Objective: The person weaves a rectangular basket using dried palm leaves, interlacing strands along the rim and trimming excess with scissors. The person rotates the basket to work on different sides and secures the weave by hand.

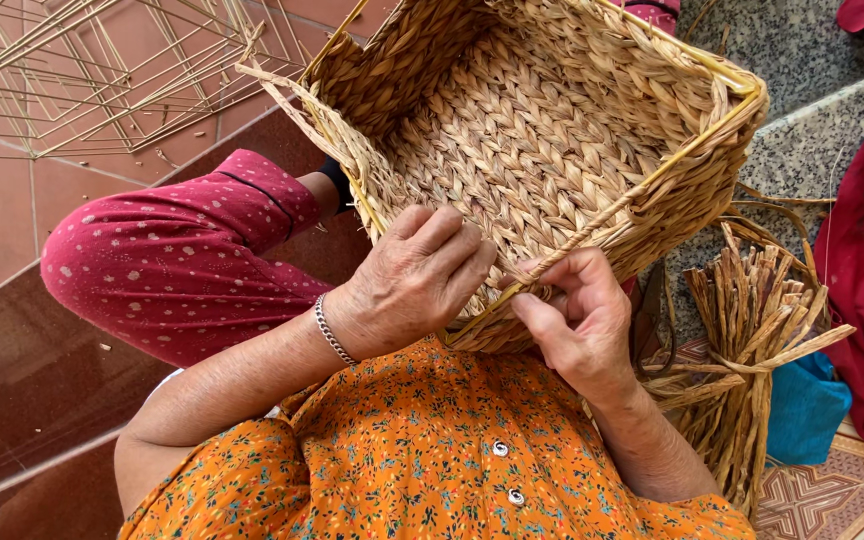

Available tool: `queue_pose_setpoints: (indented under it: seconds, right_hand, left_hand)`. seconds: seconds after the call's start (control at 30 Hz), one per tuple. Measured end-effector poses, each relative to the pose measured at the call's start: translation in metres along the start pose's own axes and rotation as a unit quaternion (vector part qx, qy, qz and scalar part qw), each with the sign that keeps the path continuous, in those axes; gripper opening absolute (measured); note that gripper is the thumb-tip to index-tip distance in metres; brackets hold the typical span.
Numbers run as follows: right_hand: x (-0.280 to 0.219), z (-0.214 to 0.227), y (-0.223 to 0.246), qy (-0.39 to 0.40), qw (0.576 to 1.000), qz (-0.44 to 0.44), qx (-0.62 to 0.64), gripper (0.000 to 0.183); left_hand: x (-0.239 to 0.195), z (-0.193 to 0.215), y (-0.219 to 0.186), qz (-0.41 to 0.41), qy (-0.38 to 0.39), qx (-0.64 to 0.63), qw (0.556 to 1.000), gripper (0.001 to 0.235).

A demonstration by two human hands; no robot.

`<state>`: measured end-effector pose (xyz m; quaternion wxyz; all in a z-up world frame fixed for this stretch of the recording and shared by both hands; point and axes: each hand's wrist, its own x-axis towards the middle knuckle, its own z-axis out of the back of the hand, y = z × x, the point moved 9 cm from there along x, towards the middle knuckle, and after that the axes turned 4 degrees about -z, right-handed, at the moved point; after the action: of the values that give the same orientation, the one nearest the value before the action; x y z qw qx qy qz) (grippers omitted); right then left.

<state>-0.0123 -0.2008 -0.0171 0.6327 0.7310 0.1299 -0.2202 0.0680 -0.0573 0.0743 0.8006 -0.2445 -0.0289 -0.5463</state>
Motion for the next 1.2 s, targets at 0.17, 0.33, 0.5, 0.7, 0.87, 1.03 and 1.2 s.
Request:
queue_pose_setpoints:
  seconds: [0.17, 0.33, 0.5, 0.7, 0.87, 1.03, 1.2]
  right_hand:
    - [-0.001, 0.002, -0.002, -0.016, 1.0, -0.003, -0.02, 0.031]
    - [-0.004, 0.001, -0.001, -0.025, 0.999, 0.01, -0.032, 0.03]
    - [-0.003, 0.002, -0.007, -0.033, 0.999, 0.01, 0.004, 0.028]
    - [-0.005, -0.001, -0.001, -0.027, 0.999, 0.022, 0.014, 0.031]
    - [-0.01, -0.003, 0.004, -0.019, 0.998, 0.024, -0.046, 0.039]
    - [-0.009, -0.004, 0.003, -0.036, 0.998, 0.023, -0.039, 0.041]
    - [-0.015, -0.002, -0.002, -0.071, 0.996, 0.017, -0.043, 0.044]
  left_hand:
    - [-0.002, -0.017, 0.003, 0.027, 0.054, -0.009, 0.998, 0.039]
    - [-0.004, -0.027, 0.009, 0.056, 0.072, -0.039, 0.995, 0.034]
    - [-0.006, -0.017, 0.016, 0.076, 0.028, -0.089, 0.993, 0.035]
    - [-0.005, -0.004, 0.04, 0.181, -0.062, -0.263, 0.946, 0.019]
    - [-0.013, -0.017, 0.045, 0.247, -0.041, -0.413, 0.876, 0.016]
    - [-0.026, -0.062, 0.038, 0.346, -0.029, -0.652, 0.674, 0.013]
    - [-0.039, -0.085, 0.034, 0.359, -0.043, -0.749, 0.556, 0.023]
